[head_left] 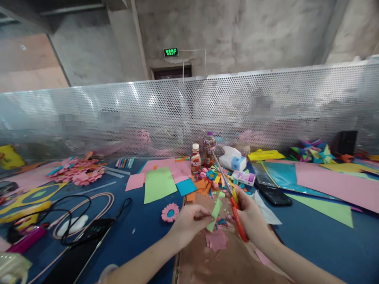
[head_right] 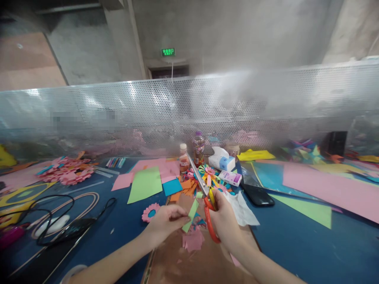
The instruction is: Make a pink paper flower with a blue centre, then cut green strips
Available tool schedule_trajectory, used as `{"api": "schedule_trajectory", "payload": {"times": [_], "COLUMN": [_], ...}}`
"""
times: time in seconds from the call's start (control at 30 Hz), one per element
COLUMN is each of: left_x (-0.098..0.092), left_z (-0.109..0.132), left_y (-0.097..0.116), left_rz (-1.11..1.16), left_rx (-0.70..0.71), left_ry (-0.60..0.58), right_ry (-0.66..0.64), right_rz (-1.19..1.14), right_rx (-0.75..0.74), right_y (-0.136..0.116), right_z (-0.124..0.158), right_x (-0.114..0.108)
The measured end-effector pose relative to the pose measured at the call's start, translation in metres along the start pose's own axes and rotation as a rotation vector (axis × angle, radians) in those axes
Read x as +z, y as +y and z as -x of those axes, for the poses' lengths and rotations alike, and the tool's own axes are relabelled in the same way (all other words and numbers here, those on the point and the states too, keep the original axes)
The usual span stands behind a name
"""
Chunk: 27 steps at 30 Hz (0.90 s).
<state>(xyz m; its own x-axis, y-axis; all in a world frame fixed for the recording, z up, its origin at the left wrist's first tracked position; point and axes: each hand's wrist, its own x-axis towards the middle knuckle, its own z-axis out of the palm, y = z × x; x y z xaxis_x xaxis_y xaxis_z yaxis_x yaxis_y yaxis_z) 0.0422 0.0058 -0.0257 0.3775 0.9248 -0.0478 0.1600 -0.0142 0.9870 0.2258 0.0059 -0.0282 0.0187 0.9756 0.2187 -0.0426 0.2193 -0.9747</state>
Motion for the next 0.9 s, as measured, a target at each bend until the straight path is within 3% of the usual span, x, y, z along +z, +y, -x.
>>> {"api": "schedule_trajectory", "payload": {"times": [0.33,0.6,0.9], "left_x": [-0.006,-0.014,-0.01], "left_z": [0.0,-0.003,0.001], "left_y": [0.004,0.005,0.011], "left_rz": [-0.077,-0.067,-0.12], "left_rx": [0.041,0.035,0.029], "left_ry": [0.016,0.014,-0.014], "right_ry": [0.0,0.097,-0.006], "right_rz": [-0.018,-0.016,-0.048], "right_rx": [0.027,-0.024,0.039], "right_y": [0.0,0.003,-0.002], "right_z": [0.0,-0.005,-0.003], "right_x": [0.0,-0.004,0.003]}}
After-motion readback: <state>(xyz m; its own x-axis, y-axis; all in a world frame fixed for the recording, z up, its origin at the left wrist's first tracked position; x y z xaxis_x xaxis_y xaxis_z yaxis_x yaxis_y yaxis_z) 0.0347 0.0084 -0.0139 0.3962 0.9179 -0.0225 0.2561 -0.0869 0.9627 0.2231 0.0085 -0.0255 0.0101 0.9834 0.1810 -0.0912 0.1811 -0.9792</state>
